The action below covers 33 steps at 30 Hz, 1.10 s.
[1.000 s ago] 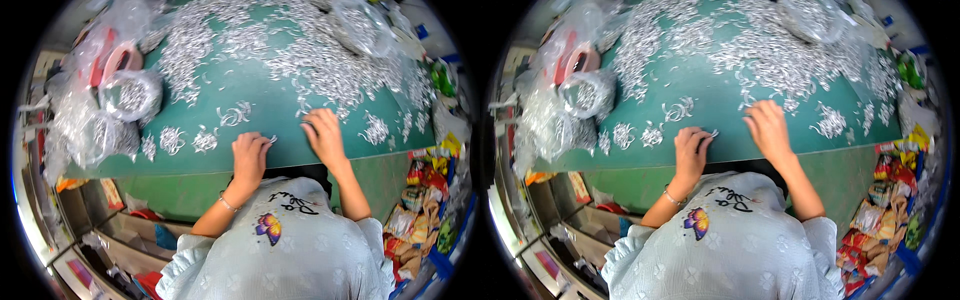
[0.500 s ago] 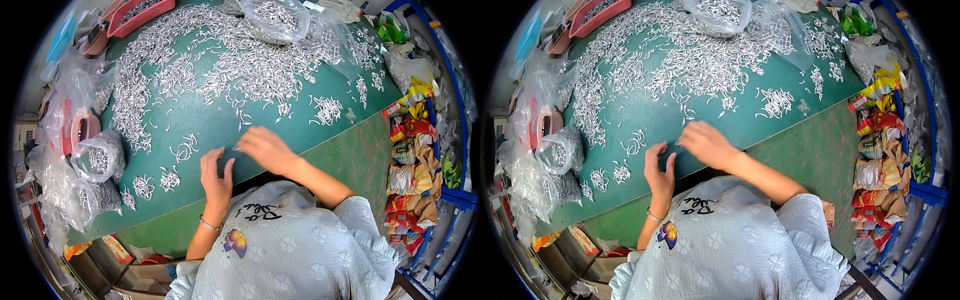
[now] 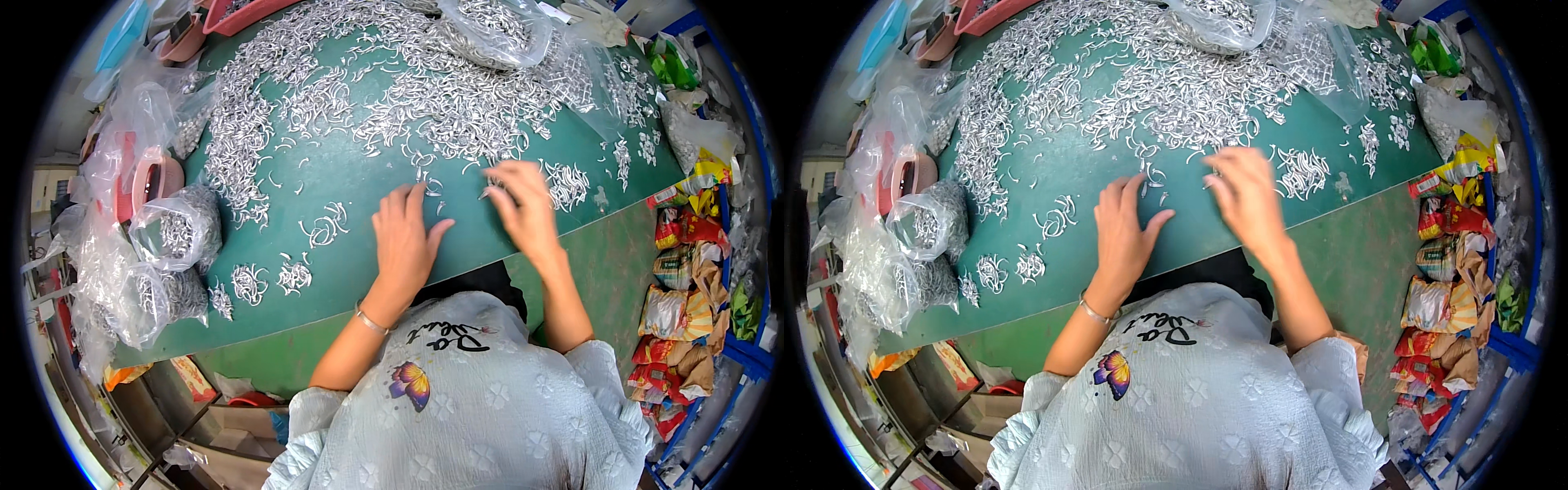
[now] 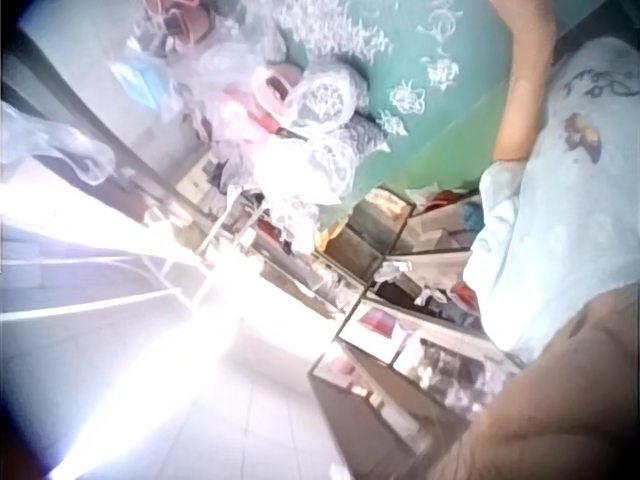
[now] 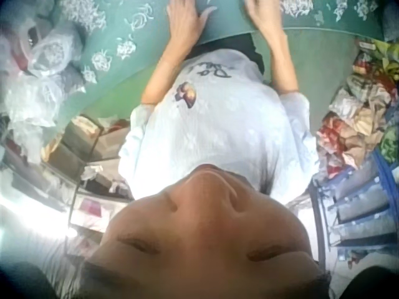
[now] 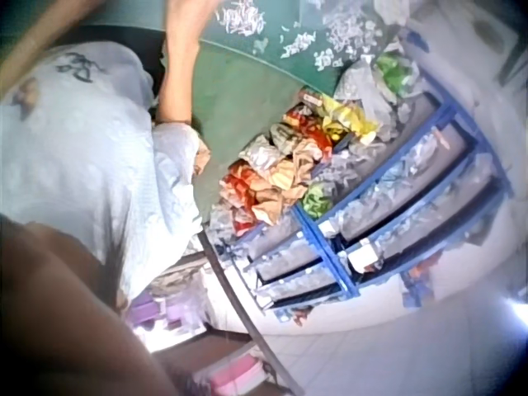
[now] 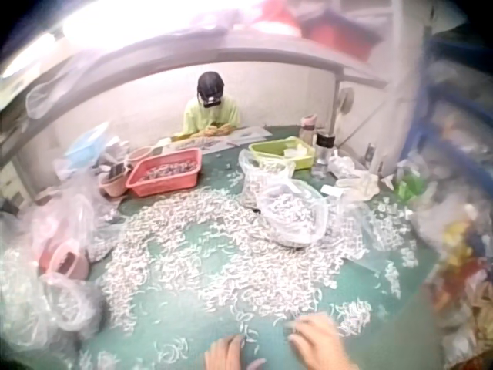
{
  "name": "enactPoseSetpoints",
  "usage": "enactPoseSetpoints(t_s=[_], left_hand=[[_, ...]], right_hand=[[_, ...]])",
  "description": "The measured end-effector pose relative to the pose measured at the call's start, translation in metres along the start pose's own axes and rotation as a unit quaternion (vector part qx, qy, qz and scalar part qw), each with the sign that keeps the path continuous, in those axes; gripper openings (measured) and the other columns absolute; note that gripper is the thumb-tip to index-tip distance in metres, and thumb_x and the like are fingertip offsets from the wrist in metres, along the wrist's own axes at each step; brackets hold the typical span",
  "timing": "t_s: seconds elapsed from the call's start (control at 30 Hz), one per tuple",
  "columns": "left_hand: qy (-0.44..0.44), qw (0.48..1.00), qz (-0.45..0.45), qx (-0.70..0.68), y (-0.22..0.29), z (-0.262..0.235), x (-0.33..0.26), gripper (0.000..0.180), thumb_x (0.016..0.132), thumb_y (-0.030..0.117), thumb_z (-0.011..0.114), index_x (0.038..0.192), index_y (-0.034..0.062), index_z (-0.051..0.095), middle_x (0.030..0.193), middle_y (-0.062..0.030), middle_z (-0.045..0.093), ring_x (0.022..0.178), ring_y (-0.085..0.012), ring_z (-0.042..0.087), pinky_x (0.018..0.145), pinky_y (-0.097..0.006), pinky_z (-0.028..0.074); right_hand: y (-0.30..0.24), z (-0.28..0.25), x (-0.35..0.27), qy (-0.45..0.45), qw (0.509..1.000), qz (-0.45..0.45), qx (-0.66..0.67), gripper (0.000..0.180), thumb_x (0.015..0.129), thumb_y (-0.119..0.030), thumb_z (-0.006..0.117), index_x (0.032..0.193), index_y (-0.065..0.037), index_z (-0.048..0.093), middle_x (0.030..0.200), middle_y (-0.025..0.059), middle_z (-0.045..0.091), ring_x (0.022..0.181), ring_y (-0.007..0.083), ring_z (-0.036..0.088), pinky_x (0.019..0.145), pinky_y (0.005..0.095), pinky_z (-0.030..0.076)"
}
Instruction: The person sorts small, curved metal components by hand, picking them up from a large pile on a green table and placing selected items into their left hand or separate containers.
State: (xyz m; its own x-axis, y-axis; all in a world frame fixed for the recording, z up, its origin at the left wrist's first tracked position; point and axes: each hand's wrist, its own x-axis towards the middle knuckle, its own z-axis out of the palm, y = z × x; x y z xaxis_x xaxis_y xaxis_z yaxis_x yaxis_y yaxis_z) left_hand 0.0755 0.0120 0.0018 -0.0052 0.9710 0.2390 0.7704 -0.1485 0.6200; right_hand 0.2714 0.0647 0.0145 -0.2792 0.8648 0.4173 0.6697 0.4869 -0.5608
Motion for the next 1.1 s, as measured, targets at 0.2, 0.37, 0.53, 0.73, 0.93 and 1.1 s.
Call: enactPoseSetpoints(t_s=[0.2, 0.37, 0.53, 0.73, 0.93, 1.1], left_hand=[[-0.028, 0.999, 0.012, -0.035, -0.017, 0.002, -0.01, 0.03, 0.079, 0.002, 0.07, 0.108, 0.002, 0.06, 0.102, -0.014, 0.058, 0.098, -0.0306, 0.055, 0.086, -0.04, 0.042], [-0.019, 0.992, -0.045, -0.117, -0.018, -0.013, -0.025, 0.029, 0.08, -0.002, 0.068, 0.107, 0.0018, 0.059, 0.103, -0.0137, 0.058, 0.099, -0.0316, 0.055, 0.091, -0.042, 0.042], [-0.005, 0.997, -0.018, -0.07, -0.004, -0.008, -0.017, 0.032, 0.08, -0.001, 0.068, 0.11, 0.0034, 0.058, 0.108, -0.0131, 0.057, 0.101, -0.0322, 0.054, 0.088, -0.041, 0.042], [-0.006, 0.998, 0.011, -0.06, -0.02, -0.004, -0.022, 0.025, 0.082, -0.002, 0.065, 0.106, 0.0025, 0.06, 0.097, -0.0127, 0.059, 0.091, -0.0313, 0.057, 0.08, -0.04, 0.045], [0.013, 0.997, -0.02, -0.071, -0.016, -0.011, -0.03, 0.023, 0.085, -0.003, 0.061, 0.107, 0.0013, 0.059, 0.094, -0.0138, 0.058, 0.087, -0.0315, 0.057, 0.078, -0.04, 0.045], [0.011, 0.996, -0.029, -0.086, -0.019, -0.003, -0.028, 0.024, 0.087, 0.0, 0.058, 0.111, 0.0004, 0.058, 0.103, -0.0157, 0.058, 0.095, -0.0334, 0.055, 0.08, -0.041, 0.043]], right_hand=[[-0.021, 0.044, 0.016, -0.104, 0.994, -0.045, -0.006, 0.023, 0.08, -0.006, 0.069, 0.103, -0.005, 0.065, 0.099, 0.0087, 0.058, 0.095, 0.0272, 0.052, 0.081, 0.0382, 0.04], [-0.01, 0.034, 0.011, -0.111, 0.992, -0.038, -0.053, 0.018, 0.079, -0.006, 0.069, 0.096, -0.006, 0.064, 0.093, 0.0072, 0.055, 0.092, 0.027, 0.052, 0.077, 0.0384, 0.038], [-0.024, 0.03, 0.007, -0.101, 0.994, -0.051, -0.008, 0.018, 0.078, -0.007, 0.07, 0.095, -0.006, 0.063, 0.093, 0.0065, 0.055, 0.091, 0.027, 0.052, 0.077, 0.0385, 0.038], [-0.019, 0.034, 0.002, -0.142, 0.985, -0.091, -0.04, 0.021, 0.077, -0.007, 0.071, 0.097, -0.006, 0.064, 0.098, 0.0067, 0.057, 0.092, 0.0261, 0.052, 0.078, 0.0376, 0.039], [-0.032, 0.026, 0.002, -0.088, 0.991, -0.082, -0.06, 0.021, 0.077, -0.005, 0.066, 0.097, -0.005, 0.063, 0.099, 0.0076, 0.057, 0.093, 0.0263, 0.051, 0.079, 0.0383, 0.039], [-0.042, 0.054, -0.009, -0.161, 0.979, -0.12, -0.04, 0.012, 0.079, -0.006, 0.059, 0.09, -0.004, 0.061, 0.092, 0.0076, 0.053, 0.093, 0.0258, 0.05, 0.079, 0.038, 0.037]])
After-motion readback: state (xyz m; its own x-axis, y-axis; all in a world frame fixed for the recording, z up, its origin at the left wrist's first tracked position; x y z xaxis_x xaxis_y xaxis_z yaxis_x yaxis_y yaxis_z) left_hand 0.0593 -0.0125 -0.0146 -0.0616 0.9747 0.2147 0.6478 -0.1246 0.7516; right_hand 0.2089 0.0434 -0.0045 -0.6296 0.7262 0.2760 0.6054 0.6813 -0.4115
